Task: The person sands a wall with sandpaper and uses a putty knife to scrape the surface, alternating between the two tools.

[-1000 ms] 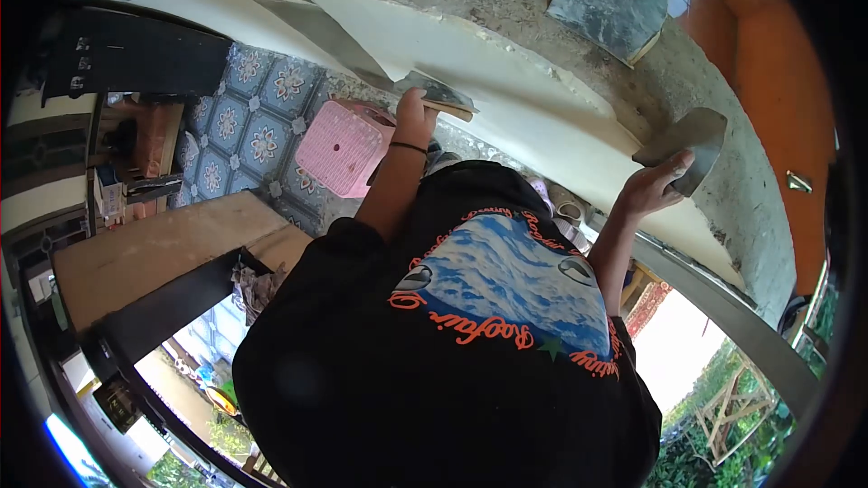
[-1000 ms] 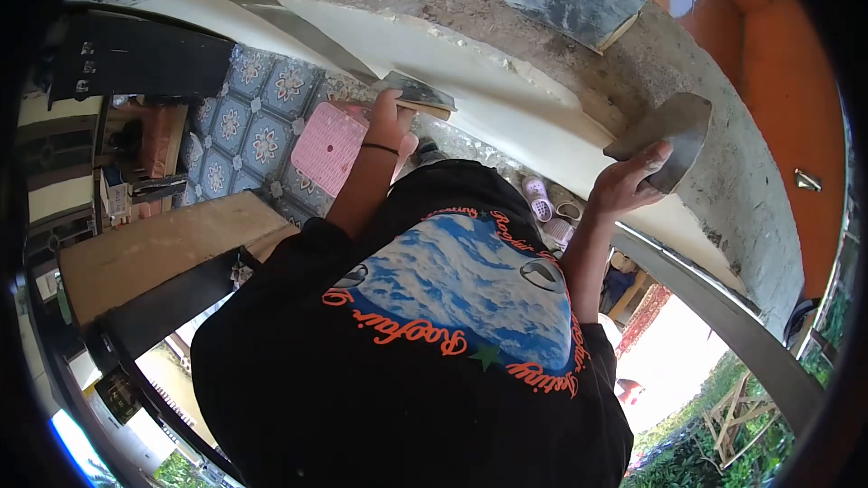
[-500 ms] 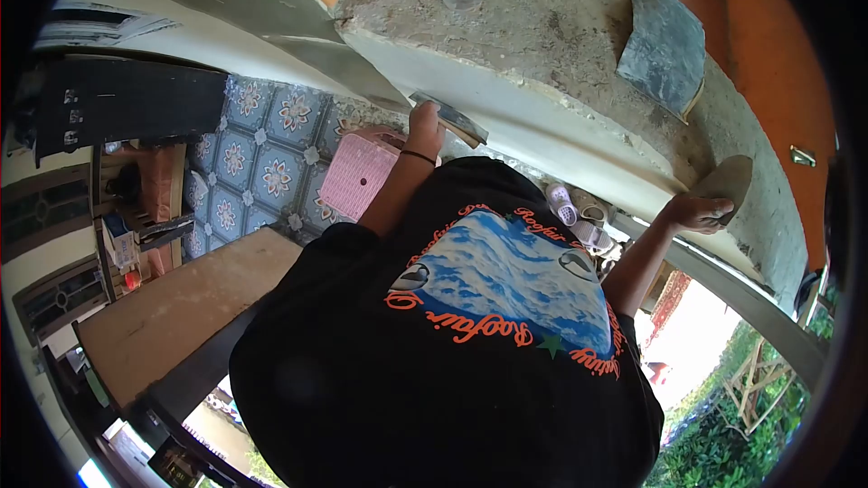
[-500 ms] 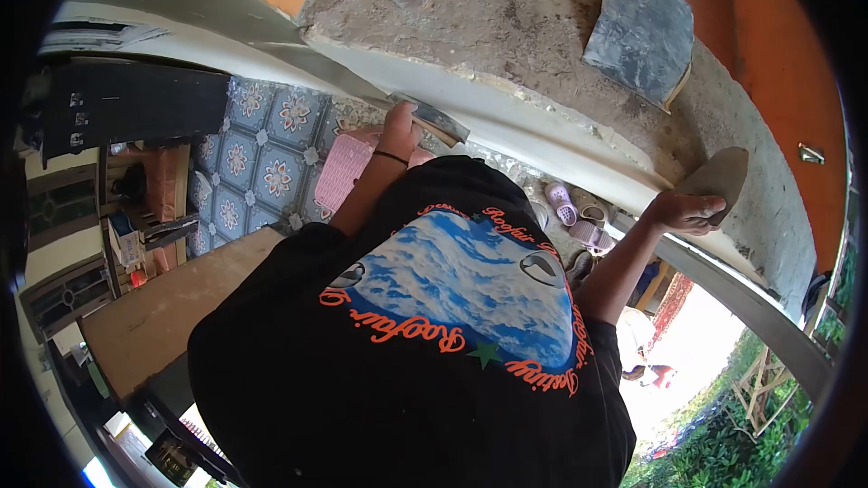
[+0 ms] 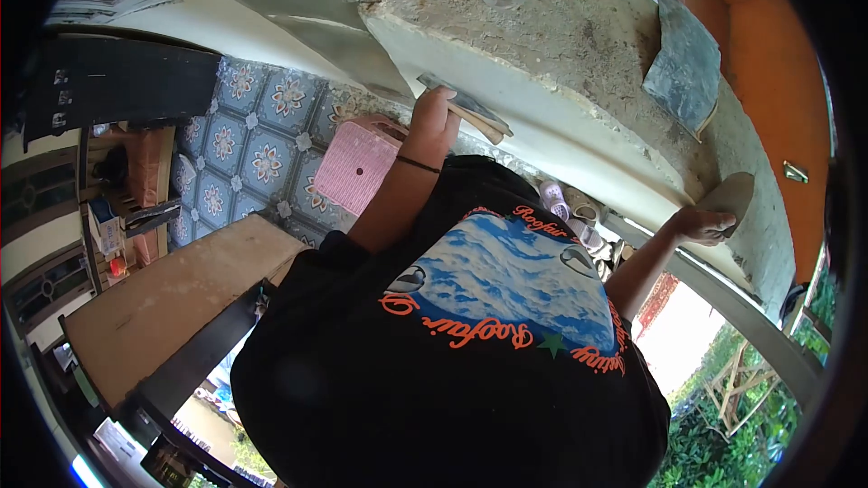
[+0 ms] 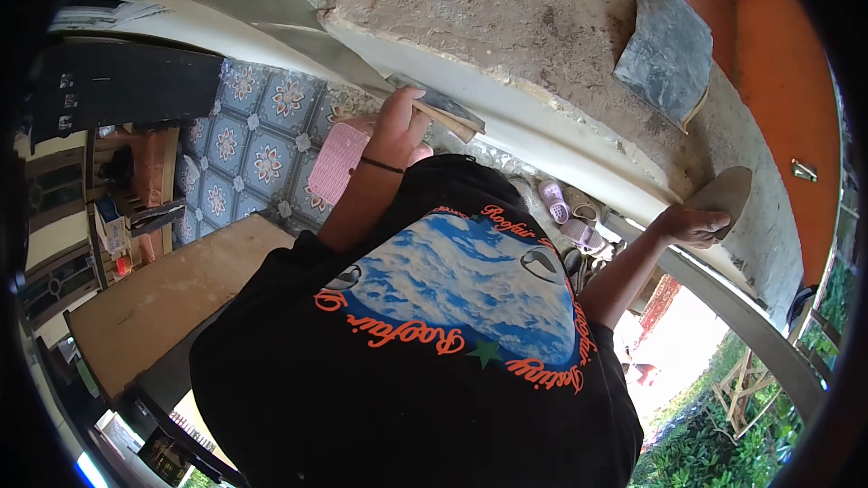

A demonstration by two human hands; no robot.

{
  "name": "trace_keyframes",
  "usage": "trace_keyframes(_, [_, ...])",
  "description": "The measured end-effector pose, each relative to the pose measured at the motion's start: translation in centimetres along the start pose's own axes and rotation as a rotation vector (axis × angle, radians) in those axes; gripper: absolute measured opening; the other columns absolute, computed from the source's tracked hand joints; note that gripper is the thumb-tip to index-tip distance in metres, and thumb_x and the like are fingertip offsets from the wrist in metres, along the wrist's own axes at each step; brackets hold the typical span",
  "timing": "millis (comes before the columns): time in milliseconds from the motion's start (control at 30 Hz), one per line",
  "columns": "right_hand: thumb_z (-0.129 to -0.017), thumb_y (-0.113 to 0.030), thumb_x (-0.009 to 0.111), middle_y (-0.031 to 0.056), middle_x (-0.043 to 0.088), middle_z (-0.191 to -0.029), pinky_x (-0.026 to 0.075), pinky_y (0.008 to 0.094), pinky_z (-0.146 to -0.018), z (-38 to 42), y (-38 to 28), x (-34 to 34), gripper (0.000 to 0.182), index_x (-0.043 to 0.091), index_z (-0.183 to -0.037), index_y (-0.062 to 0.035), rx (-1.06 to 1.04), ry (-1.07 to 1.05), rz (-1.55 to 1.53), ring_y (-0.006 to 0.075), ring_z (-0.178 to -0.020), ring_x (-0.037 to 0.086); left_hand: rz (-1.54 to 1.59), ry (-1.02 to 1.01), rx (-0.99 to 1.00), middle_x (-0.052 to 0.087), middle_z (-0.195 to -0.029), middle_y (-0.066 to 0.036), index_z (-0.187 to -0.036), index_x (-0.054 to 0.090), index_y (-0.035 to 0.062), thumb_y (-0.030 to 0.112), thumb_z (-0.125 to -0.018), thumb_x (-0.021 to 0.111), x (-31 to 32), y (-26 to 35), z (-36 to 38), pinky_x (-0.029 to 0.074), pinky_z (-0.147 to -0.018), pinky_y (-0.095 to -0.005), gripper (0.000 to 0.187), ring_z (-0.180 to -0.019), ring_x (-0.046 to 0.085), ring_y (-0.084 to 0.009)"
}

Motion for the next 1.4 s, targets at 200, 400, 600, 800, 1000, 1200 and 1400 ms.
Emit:
trace_keyframes(200, [-0.090,-0.050,0.033,0.0338,0.055,-0.095,0.042,0.0535,-0.075,0.2,0.7,0.1,0.070,0.057,-0.096,0.0156,0.051,0.005,-0.026,0.0445,-0.088,0.055,-0.151,-0.065,-0.107,0.054,-0.104,-0.010,-0.105,0.051,-0.0013,0.001,-0.078,0.046,-0.8,-1.5,1.3,0.044,-0.086,-0.0317,0.027,-0.097,0.053,-0.0203])
trace_keyframes(400, [-0.090,-0.048,0.027,0.0353,0.054,-0.099,0.035,0.0555,-0.084,0.4,0.9,0.0,0.070,0.058,-0.096,0.0136,0.042,0.011,0.049,0.0478,-0.093,0.050,-0.104,-0.155,-0.119,0.052,-0.106,-0.017,-0.105,0.044,-0.0056,-0.004,-0.081,0.047,0.0,-2.5,0.9,0.041,-0.090,-0.0329,0.024,-0.102,0.050,-0.0191])
trace_keyframes(600, [-0.089,-0.047,0.031,0.0318,0.058,-0.093,0.042,0.0518,-0.073,0.2,0.0,-0.3,0.066,0.059,-0.092,0.0128,-0.113,0.041,0.005,0.0447,-0.085,0.055,0.296,0.135,-0.563,0.053,-0.106,-0.016,-0.107,0.047,-0.0024,-0.006,-0.078,0.044,4.1,-3.1,1.9,0.039,-0.098,-0.0386,0.030,-0.107,0.051,-0.0266])
trace_keyframes(800, [-0.088,-0.043,0.030,0.0302,0.060,-0.087,0.042,0.0511,-0.073,0.3,1.0,-0.3,0.062,0.060,-0.087,0.0119,-0.075,0.064,0.035,0.0436,-0.081,0.057,0.080,0.175,-0.648,0.052,-0.110,-0.015,-0.110,0.046,-0.0034,-0.004,-0.077,0.044,0.9,-5.8,2.4,0.037,-0.101,-0.0420,0.033,-0.109,0.050,-0.0294])
trace_keyframes(1000, [-0.092,-0.043,0.025,0.0278,0.059,-0.092,0.035,0.0515,-0.082,0.3,1.1,0.3,0.062,0.062,-0.090,0.0073,-0.110,0.004,0.021,0.0447,-0.088,0.049,0.245,0.046,-0.675,0.053,-0.109,-0.015,-0.110,0.046,-0.0030,-0.001,-0.079,0.045,5.5,-3.8,4.7,0.037,-0.101,-0.0399,0.031,-0.109,0.050,-0.0277])
trace_keyframes(1200, [-0.091,-0.042,0.026,0.0277,0.059,-0.090,0.034,0.0513,-0.082,0.5,0.8,0.1,0.061,0.062,-0.086,0.0070,-0.071,0.009,0.061,0.0446,-0.088,0.048,0.207,-0.131,-0.719,0.053,-0.110,-0.015,-0.110,0.044,-0.0044,-0.002,-0.081,0.044,9.7,-3.0,6.8,0.038,-0.099,-0.0397,0.029,-0.107,0.051,-0.0264])
trace_keyframes(1400, [-0.091,-0.045,0.027,0.0272,0.060,-0.091,0.034,0.0503,-0.080,0.3,0.3,0.4,0.064,0.062,-0.085,0.0081,-0.150,-0.036,0.053,0.0432,-0.087,0.048,0.104,0.007,-0.681,0.053,-0.107,-0.014,-0.107,0.045,-0.0028,-0.002,-0.079,0.044,5.4,-4.0,4.7,0.039,-0.097,-0.0380,0.028,-0.103,0.051,-0.0258])
Point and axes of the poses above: each hand's wrist, its own z-axis away from the middle knuckle, its own x-axis out of the palm, y = z × x, the point moved 10 cm from there along -z, towards the middle knuckle
